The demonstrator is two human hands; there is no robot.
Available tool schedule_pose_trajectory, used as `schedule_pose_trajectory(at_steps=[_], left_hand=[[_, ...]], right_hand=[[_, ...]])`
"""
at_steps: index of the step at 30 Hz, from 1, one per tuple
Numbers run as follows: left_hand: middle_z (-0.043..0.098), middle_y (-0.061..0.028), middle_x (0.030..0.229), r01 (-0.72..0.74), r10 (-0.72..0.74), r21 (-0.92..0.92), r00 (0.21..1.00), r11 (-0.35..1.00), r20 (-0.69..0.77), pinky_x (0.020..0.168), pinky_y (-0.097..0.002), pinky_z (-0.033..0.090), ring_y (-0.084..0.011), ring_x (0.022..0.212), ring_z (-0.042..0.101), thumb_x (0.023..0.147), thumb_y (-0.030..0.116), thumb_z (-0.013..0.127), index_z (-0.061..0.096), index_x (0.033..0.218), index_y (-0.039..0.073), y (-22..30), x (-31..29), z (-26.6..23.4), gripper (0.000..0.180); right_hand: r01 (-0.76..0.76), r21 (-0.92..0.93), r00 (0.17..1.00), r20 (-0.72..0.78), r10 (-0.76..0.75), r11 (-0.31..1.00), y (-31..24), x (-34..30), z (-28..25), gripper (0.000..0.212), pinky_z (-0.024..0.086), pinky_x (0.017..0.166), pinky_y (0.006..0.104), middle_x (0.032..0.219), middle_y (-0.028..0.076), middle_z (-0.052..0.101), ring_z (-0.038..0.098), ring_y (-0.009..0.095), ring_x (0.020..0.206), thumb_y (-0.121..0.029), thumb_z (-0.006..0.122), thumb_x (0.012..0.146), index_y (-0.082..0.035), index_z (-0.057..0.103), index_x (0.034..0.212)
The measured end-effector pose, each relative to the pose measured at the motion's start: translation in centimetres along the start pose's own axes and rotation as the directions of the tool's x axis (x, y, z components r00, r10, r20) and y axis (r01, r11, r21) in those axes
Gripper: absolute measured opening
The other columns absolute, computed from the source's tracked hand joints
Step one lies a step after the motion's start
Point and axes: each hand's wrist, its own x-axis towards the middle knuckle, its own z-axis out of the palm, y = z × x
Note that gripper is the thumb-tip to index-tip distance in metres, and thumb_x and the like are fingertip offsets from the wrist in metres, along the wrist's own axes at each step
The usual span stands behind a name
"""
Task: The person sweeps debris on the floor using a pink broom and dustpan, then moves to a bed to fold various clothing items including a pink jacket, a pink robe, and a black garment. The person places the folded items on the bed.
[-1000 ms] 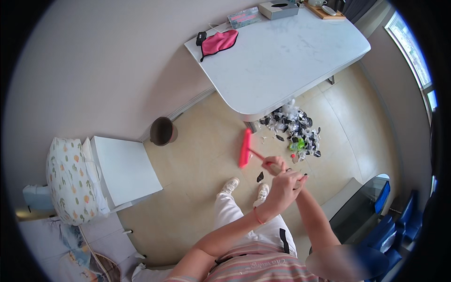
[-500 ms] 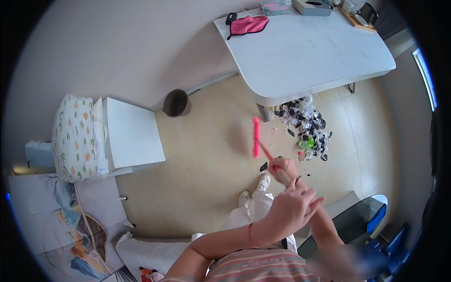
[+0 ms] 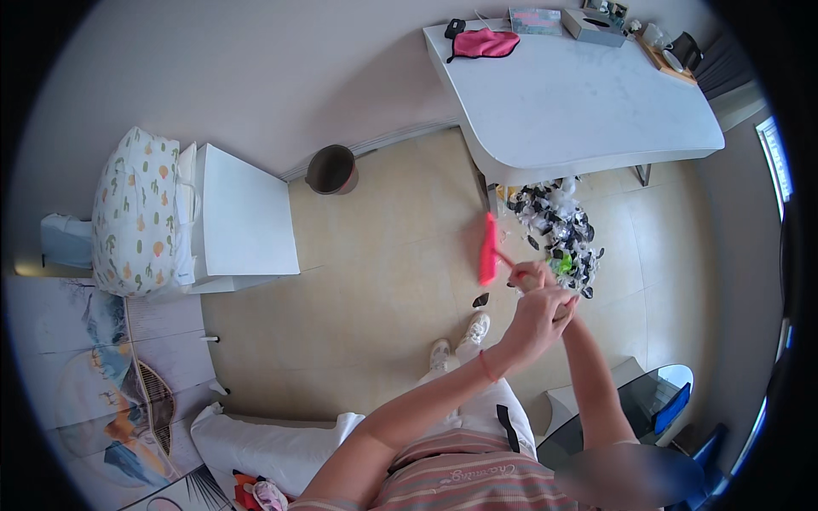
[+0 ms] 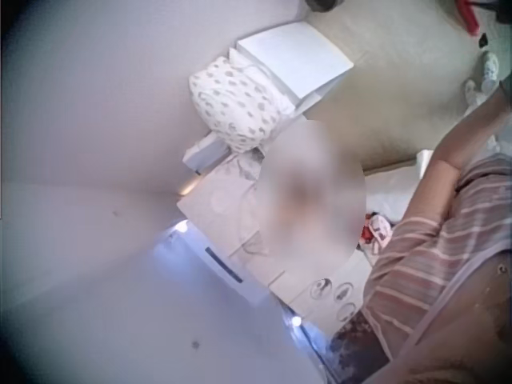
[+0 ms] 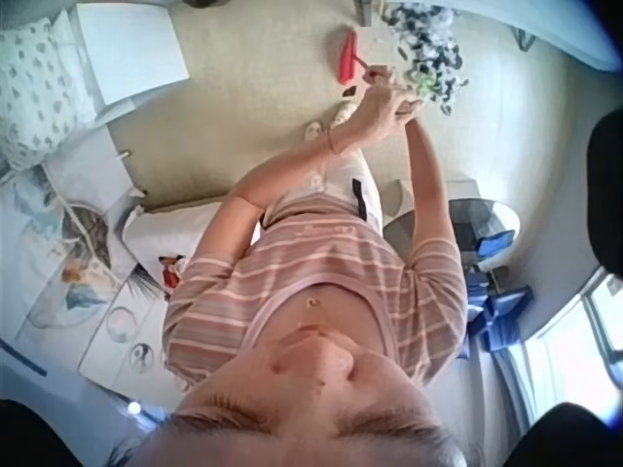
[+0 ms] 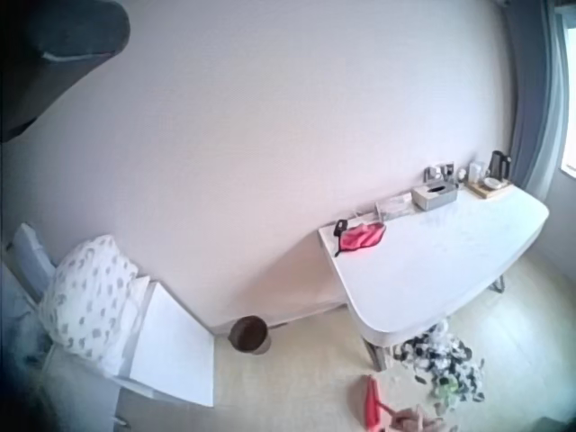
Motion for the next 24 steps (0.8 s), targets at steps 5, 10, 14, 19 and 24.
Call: schedule_pose_trajectory(at_steps=[5,10,14,19,24], left_hand=[[0.049,-0.015,0.059,0.041,-0.05,-0.121,0.996,0.992,-0.071,0.058,-0.0329,0.043,-0.0221,0.05,0.039,0.092,0.011,0.06,0.045,0.068,-0.003,-2.3,0.7,2.4,0.032],[0.057,-0.0132,0.068,0.224,-0.215,-0.109,0.973,0.969,0.086,0.071,-0.0333,0.047,-0.0159,0.055,0.056,0.091,0.01,0.062,0.056,0.083,-0.001,1.5,-3.7,-1.8,0.015],[0.055,-0.0121,0.076,-0.152,0.139,0.021,0.946,0.988,0.293,0.094,-0.0507,0.043,-0.0392,0.088,0.061,0.083,0.022,0.07,0.055,0.076,0.004,7.9,-8.7,-6.1,0.024],[0.056,-0.0125,0.076,-0.223,0.138,0.05,0.749,0.974,0.648,0.103,-0.0545,0.037,-0.0409,0.09,0.058,0.087,0.033,0.063,0.058,0.075,0.004,12.7,-13.6,-10.6,0.031],[0.059,-0.0113,0.072,-0.383,0.118,0.176,0.631,0.907,0.766,0.092,-0.0482,0.047,-0.0334,0.075,0.06,0.09,0.033,0.057,0.061,0.072,0.006,8.7,-16.1,-10.2,0.033]], right_hand=[[-0.039,-0.433,0.999,0.012,0.049,0.9,5.0,0.4,-7.3,0.017,0.05,0.064,0.0402,0.075,0.01,0.067,0.065,0.028,0.073,-0.027,0.064,0.071,-0.011,0.068,0.072],[-0.054,-0.327,0.993,-0.12,0.015,0.944,0.8,-3.5,-5.6,0.018,0.047,0.061,0.0394,0.067,0.01,0.062,0.061,0.031,0.067,-0.022,0.071,0.067,-0.007,0.061,0.068],[0.19,-0.268,0.967,-0.114,-0.226,0.945,-9.1,-9.7,-2.7,0.02,0.046,0.06,0.0405,0.069,0.008,0.06,0.059,0.03,0.066,-0.021,0.076,0.07,-0.008,0.06,0.067],[0.097,-0.165,0.965,-0.224,-0.133,0.982,-18.2,-14.6,6.8,0.03,0.044,0.058,0.038,0.064,0.006,0.056,0.055,0.028,0.062,-0.025,0.079,0.07,-0.009,0.055,0.062],[0.196,-0.052,0.976,-0.085,-0.2,0.979,-13.7,-14.3,15.6,0.024,0.047,0.061,0.0401,0.066,0.005,0.059,0.057,0.028,0.065,-0.02,0.071,0.079,-0.008,0.056,0.063]])
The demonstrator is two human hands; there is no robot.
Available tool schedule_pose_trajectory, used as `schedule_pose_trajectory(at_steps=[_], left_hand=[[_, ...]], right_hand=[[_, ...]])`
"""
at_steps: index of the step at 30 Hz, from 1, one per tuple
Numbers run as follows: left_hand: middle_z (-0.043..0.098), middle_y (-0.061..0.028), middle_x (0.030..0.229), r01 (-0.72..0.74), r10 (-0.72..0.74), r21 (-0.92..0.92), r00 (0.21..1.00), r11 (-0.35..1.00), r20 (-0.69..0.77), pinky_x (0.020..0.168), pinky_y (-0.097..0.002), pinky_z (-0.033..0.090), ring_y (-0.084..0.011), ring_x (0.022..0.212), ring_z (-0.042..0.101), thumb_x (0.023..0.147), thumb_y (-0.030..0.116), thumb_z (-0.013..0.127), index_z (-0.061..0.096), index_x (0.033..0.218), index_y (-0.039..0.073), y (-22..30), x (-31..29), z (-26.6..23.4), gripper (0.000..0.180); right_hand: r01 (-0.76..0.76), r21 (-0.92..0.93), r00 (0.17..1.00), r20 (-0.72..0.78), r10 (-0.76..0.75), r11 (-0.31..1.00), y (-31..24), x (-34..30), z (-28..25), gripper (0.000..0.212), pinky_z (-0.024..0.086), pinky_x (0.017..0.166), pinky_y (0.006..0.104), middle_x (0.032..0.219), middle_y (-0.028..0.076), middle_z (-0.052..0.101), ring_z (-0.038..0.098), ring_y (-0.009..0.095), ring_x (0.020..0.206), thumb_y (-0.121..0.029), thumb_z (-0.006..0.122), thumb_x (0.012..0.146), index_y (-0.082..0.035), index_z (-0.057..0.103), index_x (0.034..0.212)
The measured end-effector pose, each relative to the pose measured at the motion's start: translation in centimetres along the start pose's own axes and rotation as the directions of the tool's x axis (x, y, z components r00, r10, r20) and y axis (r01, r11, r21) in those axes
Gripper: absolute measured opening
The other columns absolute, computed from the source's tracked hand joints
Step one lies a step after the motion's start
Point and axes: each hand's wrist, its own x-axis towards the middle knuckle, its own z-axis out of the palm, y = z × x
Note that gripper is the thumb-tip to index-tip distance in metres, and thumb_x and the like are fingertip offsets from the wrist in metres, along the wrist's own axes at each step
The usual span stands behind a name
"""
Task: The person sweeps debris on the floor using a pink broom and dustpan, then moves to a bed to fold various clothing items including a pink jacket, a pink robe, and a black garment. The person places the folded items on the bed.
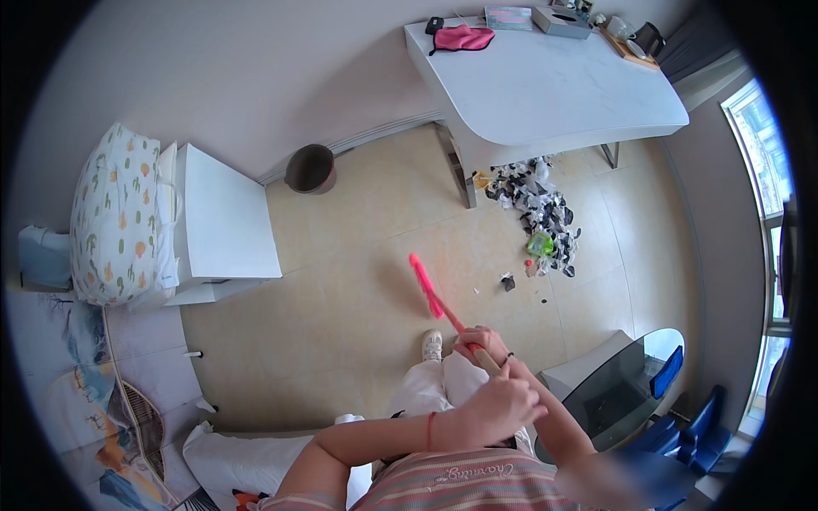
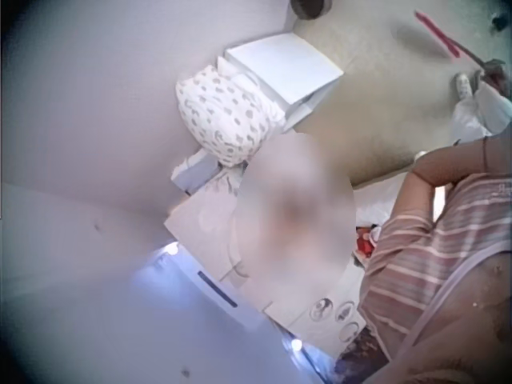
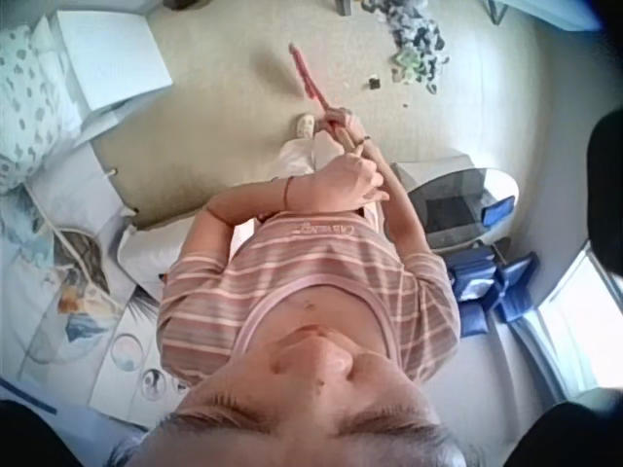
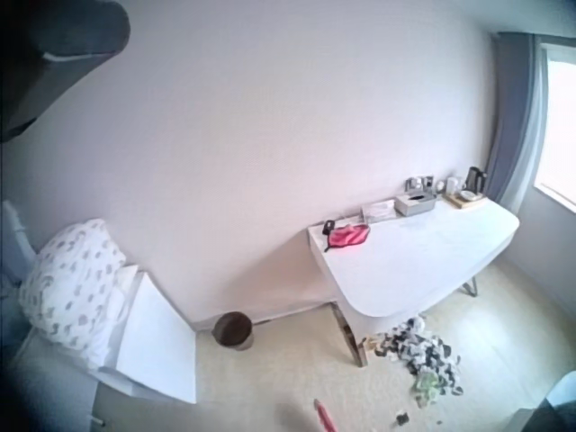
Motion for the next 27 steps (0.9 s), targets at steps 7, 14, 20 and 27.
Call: schedule_pose_trajectory(at_steps=[7,14,20,27], left_hand=[[0.052,-0.0164,0.068,0.075,-0.295,-0.463,0.857,0.883,-0.423,0.065,-0.043,0.047,-0.0368,0.066,0.055,0.086,0.012,0.065,0.051,0.072,0.002,-4.9,2.2,4.8,0.022],[0.052,-0.0172,0.068,0.001,-0.296,-0.487,0.797,0.873,-0.527,0.07,-0.0424,0.05,-0.0395,0.063,0.052,0.088,0.01,0.062,0.051,0.075,0.0,-7.2,11.6,8.7,0.021],[0.051,-0.0161,0.07,-0.106,-0.271,-0.633,0.841,0.767,-0.469,0.066,-0.0445,0.049,-0.0389,0.069,0.055,0.089,0.011,0.06,0.049,0.073,0.001,-5.6,15.3,9.9,0.022],[0.058,-0.0147,0.073,-0.119,0.098,-0.175,0.988,0.977,-0.121,0.066,-0.042,0.055,-0.0424,0.084,0.065,0.087,0.035,0.065,0.056,0.076,0.003,3.9,18.7,4.1,0.035]], right_hand=[[-0.074,-0.18,0.951,0.282,0.124,0.981,9.7,-2.4,-3.5,0.029,0.047,0.061,0.0434,0.068,0.007,0.06,0.06,0.031,0.067,-0.032,0.069,0.078,-0.01,0.056,0.064],[-0.202,-0.281,0.957,0.146,0.249,0.938,20.3,-4.3,-12.3,0.019,0.048,0.062,0.0373,0.069,0.005,0.064,0.062,0.025,0.069,-0.018,0.078,0.071,-0.011,0.061,0.067],[-0.248,-0.382,0.952,0.075,0.297,0.89,19.4,-4.1,-19.4,0.023,0.046,0.063,0.0413,0.074,0.008,0.062,0.06,0.031,0.07,-0.025,0.072,0.075,-0.008,0.059,0.068],[-0.162,-0.325,0.961,0.164,0.224,0.932,9.0,-10.3,-25.7,0.023,0.046,0.066,0.043,0.075,0.007,0.061,0.059,0.032,0.073,-0.027,0.07,0.077,-0.01,0.058,0.07]])
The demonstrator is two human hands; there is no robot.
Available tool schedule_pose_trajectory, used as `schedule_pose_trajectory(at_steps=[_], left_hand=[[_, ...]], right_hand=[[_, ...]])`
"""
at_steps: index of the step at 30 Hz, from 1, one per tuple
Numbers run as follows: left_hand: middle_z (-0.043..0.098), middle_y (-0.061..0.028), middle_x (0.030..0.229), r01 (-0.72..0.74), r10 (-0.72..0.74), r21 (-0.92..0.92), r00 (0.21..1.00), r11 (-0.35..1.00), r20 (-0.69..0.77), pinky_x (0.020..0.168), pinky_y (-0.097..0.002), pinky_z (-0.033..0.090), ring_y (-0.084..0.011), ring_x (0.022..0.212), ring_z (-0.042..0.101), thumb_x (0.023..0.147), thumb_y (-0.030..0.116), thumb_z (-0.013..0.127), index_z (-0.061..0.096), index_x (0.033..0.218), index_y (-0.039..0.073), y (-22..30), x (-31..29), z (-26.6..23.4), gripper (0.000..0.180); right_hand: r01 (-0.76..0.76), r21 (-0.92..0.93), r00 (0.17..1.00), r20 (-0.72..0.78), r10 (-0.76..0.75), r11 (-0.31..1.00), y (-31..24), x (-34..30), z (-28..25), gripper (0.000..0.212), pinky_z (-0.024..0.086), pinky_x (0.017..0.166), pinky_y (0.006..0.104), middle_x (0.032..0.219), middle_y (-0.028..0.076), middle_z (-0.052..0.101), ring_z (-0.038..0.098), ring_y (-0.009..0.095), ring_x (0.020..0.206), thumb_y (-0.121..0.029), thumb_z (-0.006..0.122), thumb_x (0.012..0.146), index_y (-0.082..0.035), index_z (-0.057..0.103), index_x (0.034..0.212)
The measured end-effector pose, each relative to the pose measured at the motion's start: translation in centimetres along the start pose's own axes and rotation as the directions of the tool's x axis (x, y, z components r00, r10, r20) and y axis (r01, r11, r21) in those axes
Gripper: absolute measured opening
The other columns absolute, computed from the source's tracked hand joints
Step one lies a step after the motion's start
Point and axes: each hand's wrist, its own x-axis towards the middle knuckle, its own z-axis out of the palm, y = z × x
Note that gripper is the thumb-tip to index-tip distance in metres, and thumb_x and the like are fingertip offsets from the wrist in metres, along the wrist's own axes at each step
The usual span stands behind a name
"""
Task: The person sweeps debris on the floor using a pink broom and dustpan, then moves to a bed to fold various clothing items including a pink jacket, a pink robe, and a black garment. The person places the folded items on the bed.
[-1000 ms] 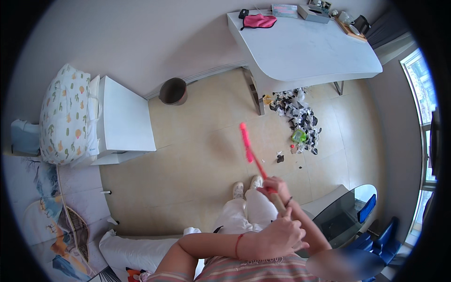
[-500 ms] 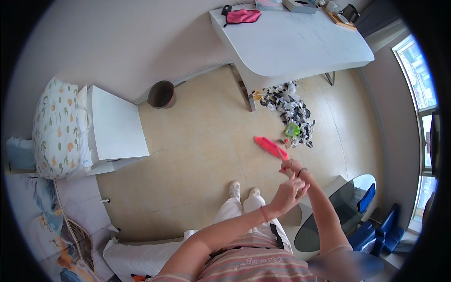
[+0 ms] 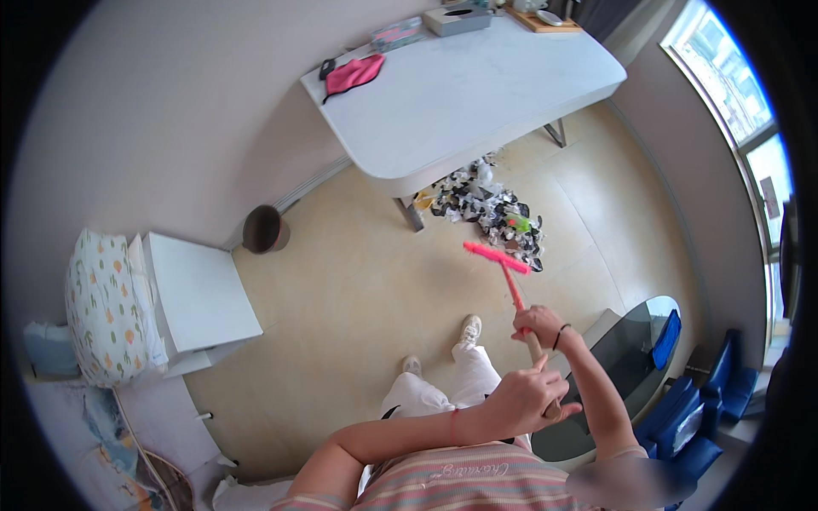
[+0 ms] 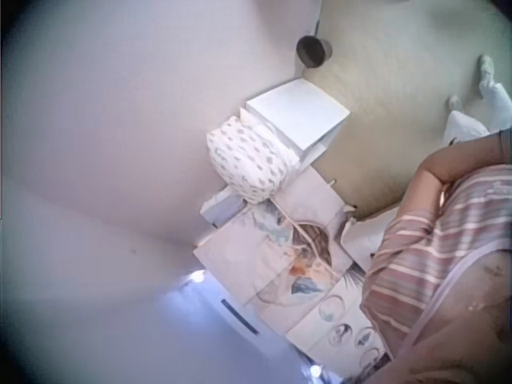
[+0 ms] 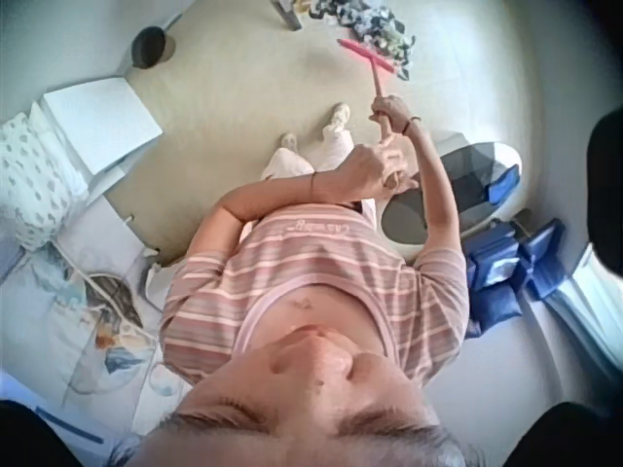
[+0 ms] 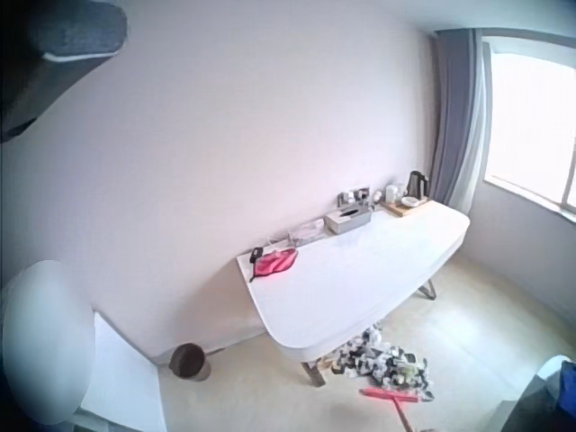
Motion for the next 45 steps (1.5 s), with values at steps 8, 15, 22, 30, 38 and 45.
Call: schedule_pose_trajectory(at_steps=[8,15,22,30,38,45], left_hand=[[0.057,-0.0152,0.084,0.031,0.022,-0.363,0.99,0.931,0.142,0.068,-0.0382,0.05,-0.0335,0.075,0.062,0.088,0.02,0.063,0.053,0.087,0.001,-2.2,7.8,5.4,0.022],[0.062,-0.0128,0.078,0.451,-0.407,-0.486,0.891,0.749,0.199,0.068,-0.0334,0.048,-0.0239,0.07,0.061,0.085,0.016,0.067,0.056,0.073,0.0,-7.4,13.1,12.5,0.023],[0.061,-0.0198,0.075,0.354,-0.328,-0.133,0.926,0.926,0.187,0.059,-0.0361,0.046,-0.0331,0.065,0.06,0.09,0.017,0.062,0.063,0.076,-0.003,-9.6,22.7,9.0,0.024],[0.058,-0.0198,0.076,0.103,-0.107,0.041,0.988,0.994,0.11,0.058,-0.0411,0.047,-0.0377,0.067,0.058,0.085,0.013,0.066,0.056,0.071,-0.001,-10.3,28.0,10.8,0.022],[0.058,-0.0161,0.072,0.066,-0.104,0.121,0.931,0.99,0.349,0.068,-0.0425,0.054,-0.0396,0.086,0.063,0.084,0.016,0.067,0.059,0.074,-0.001,-1.7,23.7,4.8,0.021],[0.059,-0.0182,0.076,0.355,-0.322,-0.027,0.875,0.934,0.363,0.06,-0.0392,0.047,-0.0374,0.069,0.057,0.085,0.013,0.066,0.06,0.076,-0.001,-6.2,21.9,2.8,0.018]], right_hand=[[-0.358,0.513,0.694,-0.413,0.59,0.78,1.0,-8.8,6.7,0.027,0.042,0.054,0.041,0.068,0.012,0.056,0.057,0.03,0.063,-0.021,0.072,0.078,-0.004,0.056,0.065],[-0.38,0.688,0.455,-0.443,0.772,0.619,11.5,-10.8,21.9,0.017,0.048,0.074,0.035,0.082,0.007,0.06,0.059,0.024,0.085,-0.026,0.06,0.085,-0.008,0.062,0.086],[-0.181,0.851,0.251,-0.445,0.86,0.493,16.4,0.4,9.2,0.02,0.046,0.058,0.0383,0.07,0.015,0.061,0.06,0.031,0.066,-0.02,0.067,0.079,-0.003,0.062,0.072],[0.129,0.652,0.183,-0.756,0.629,0.747,25.0,5.9,-1.1,0.022,0.045,0.061,0.0359,0.074,0.012,0.055,0.056,0.027,0.066,-0.015,0.073,0.078,-0.002,0.057,0.07],[0.1,0.725,0.39,-0.659,0.643,0.682,13.0,0.9,-1.5,0.022,0.046,0.065,0.0387,0.08,0.013,0.054,0.056,0.031,0.071,-0.014,0.074,0.076,-0.003,0.056,0.073],[-0.114,0.859,0.479,-0.393,0.785,0.499,9.2,2.3,3.9,0.024,0.046,0.066,0.0406,0.08,0.014,0.055,0.057,0.032,0.073,-0.019,0.072,0.076,-0.002,0.057,0.069]])
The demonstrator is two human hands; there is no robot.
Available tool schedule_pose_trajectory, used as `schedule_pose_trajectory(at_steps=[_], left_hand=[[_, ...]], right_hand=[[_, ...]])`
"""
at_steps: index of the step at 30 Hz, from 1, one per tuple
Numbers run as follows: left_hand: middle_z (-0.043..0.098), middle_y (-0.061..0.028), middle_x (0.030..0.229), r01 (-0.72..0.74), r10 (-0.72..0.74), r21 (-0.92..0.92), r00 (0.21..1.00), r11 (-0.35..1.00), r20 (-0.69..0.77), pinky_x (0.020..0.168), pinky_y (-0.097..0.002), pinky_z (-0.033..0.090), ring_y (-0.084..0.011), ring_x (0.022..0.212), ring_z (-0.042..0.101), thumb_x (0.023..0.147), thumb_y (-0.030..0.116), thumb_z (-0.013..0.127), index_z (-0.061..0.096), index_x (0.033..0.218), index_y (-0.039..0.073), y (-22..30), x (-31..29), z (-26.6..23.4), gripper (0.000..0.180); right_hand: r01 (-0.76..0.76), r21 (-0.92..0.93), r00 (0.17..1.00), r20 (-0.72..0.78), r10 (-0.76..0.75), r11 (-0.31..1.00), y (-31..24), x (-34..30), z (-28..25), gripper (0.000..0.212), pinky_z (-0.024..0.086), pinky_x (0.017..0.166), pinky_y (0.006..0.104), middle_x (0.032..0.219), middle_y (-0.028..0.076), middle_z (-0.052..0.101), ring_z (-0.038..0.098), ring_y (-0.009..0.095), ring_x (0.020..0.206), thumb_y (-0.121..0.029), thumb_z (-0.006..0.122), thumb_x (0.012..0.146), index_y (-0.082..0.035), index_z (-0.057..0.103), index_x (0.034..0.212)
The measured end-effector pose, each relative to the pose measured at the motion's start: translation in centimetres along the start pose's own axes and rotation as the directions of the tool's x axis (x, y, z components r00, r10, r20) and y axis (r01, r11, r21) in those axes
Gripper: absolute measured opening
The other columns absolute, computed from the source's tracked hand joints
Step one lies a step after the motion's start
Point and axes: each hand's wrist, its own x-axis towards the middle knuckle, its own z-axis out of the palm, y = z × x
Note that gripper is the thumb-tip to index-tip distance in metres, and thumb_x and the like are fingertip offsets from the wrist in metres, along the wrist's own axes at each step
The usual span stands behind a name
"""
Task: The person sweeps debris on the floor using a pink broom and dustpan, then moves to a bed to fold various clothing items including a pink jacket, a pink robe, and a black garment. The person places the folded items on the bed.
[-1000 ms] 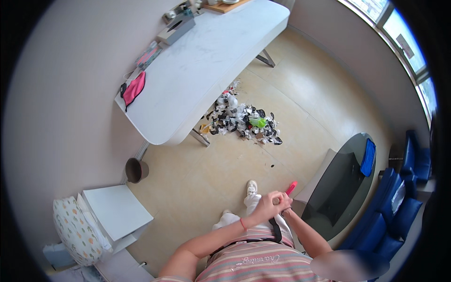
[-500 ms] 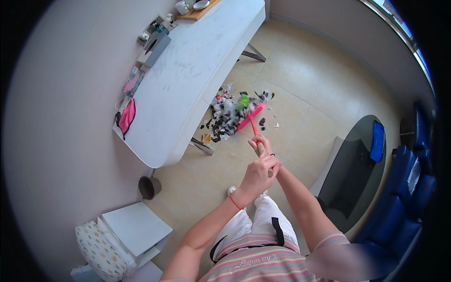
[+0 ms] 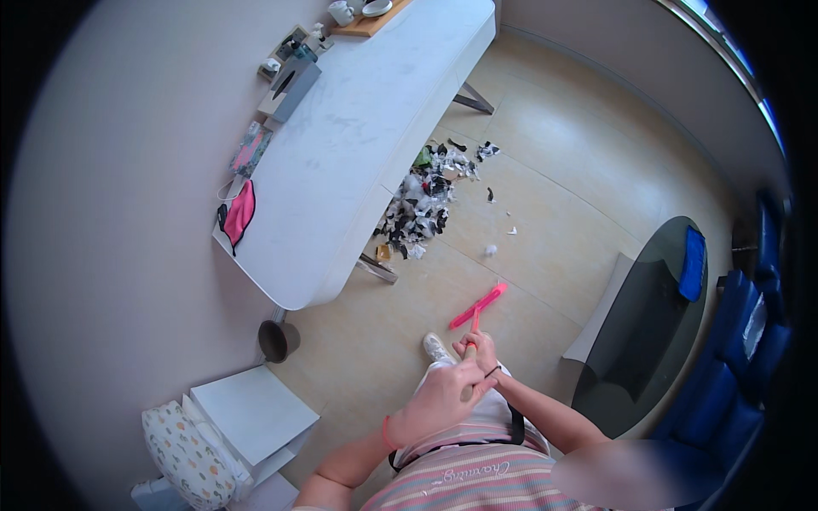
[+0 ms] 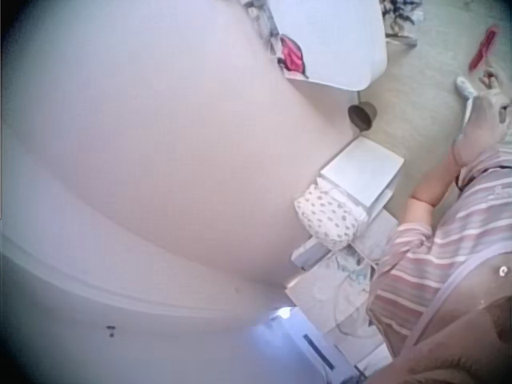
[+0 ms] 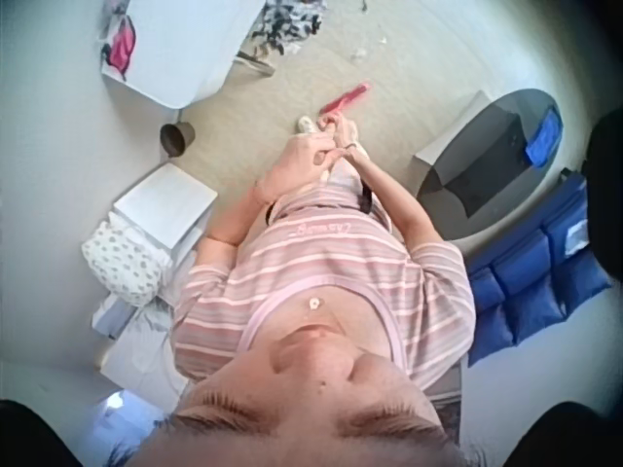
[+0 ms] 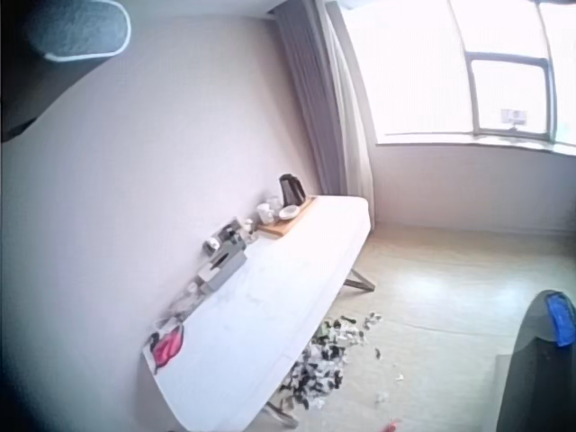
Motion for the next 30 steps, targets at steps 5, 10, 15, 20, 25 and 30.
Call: schedule_pose_trajectory(at_steps=[5,10,15,20,25,30], left_hand=[[0.06,-0.0195,0.077,0.013,-0.001,0.153,0.997,0.988,-0.074,0.067,-0.0422,0.049,-0.0403,0.079,0.061,0.086,0.013,0.066,0.062,0.08,-0.001,-3.6,2.0,-2.4,0.016],[0.059,-0.0188,0.081,-0.111,0.154,0.32,0.982,0.941,-0.112,0.076,-0.0448,0.05,-0.0417,0.099,0.058,0.086,0.012,0.065,0.06,0.079,-0.001,-8.6,5.4,-1.3,0.016],[0.055,-0.0157,0.075,-0.071,0.153,0.418,0.974,0.905,-0.165,0.08,-0.0427,0.052,-0.0402,0.1,0.06,0.084,0.015,0.067,0.056,0.073,0.0,-7.9,4.9,-2.7,0.021],[0.057,-0.0152,0.075,-0.145,0.182,0.408,0.982,0.902,-0.053,0.068,-0.0411,0.054,-0.0378,0.094,0.064,0.082,0.017,0.07,0.054,0.068,0.002,1.0,0.7,-5.9,0.026],[0.057,-0.0138,0.074,-0.234,0.235,0.222,0.972,0.946,0.023,0.058,-0.0379,0.049,-0.0323,0.071,0.062,0.083,0.019,0.07,0.056,0.07,0.002,4.0,-0.4,-5.0,0.025],[0.058,-0.0138,0.074,-0.214,0.214,-0.005,0.975,0.977,0.067,0.061,-0.0348,0.049,-0.0319,0.063,0.059,0.084,0.017,0.07,0.06,0.074,0.002,3.0,1.7,-0.7,0.021]], right_hand=[[0.082,0.178,0.995,-0.077,-0.069,0.981,1.8,7.4,6.4,0.014,0.045,0.065,0.0381,0.077,0.013,0.054,0.058,0.029,0.072,-0.008,0.068,0.071,-0.003,0.055,0.067],[0.37,0.245,0.924,-0.202,-0.326,0.896,3.8,18.7,9.8,0.015,0.045,0.06,0.0333,0.079,0.01,0.056,0.056,0.026,0.067,-0.004,0.069,0.071,-0.004,0.054,0.07],[0.419,0.176,0.908,-0.117,-0.403,0.891,-1.2,20.3,8.4,0.021,0.047,0.065,0.0389,0.084,0.011,0.059,0.058,0.032,0.073,-0.014,0.072,0.073,-0.004,0.054,0.071],[0.44,-0.035,0.898,0.049,-0.438,0.897,-8.3,12.5,1.9,0.024,0.045,0.067,0.0438,0.083,0.012,0.058,0.057,0.035,0.076,-0.022,0.072,0.074,-0.007,0.054,0.068],[0.252,-0.164,0.967,0.013,-0.254,0.954,-8.3,4.4,-3.2,0.021,0.046,0.066,0.0443,0.082,0.012,0.058,0.057,0.035,0.075,-0.024,0.07,0.074,-0.007,0.059,0.067],[0.033,-0.288,0.999,-0.032,-0.043,0.957,-3.5,0.4,-7.8,0.019,0.047,0.066,0.0454,0.078,0.013,0.059,0.06,0.035,0.073,-0.024,0.069,0.073,-0.007,0.064,0.069]])
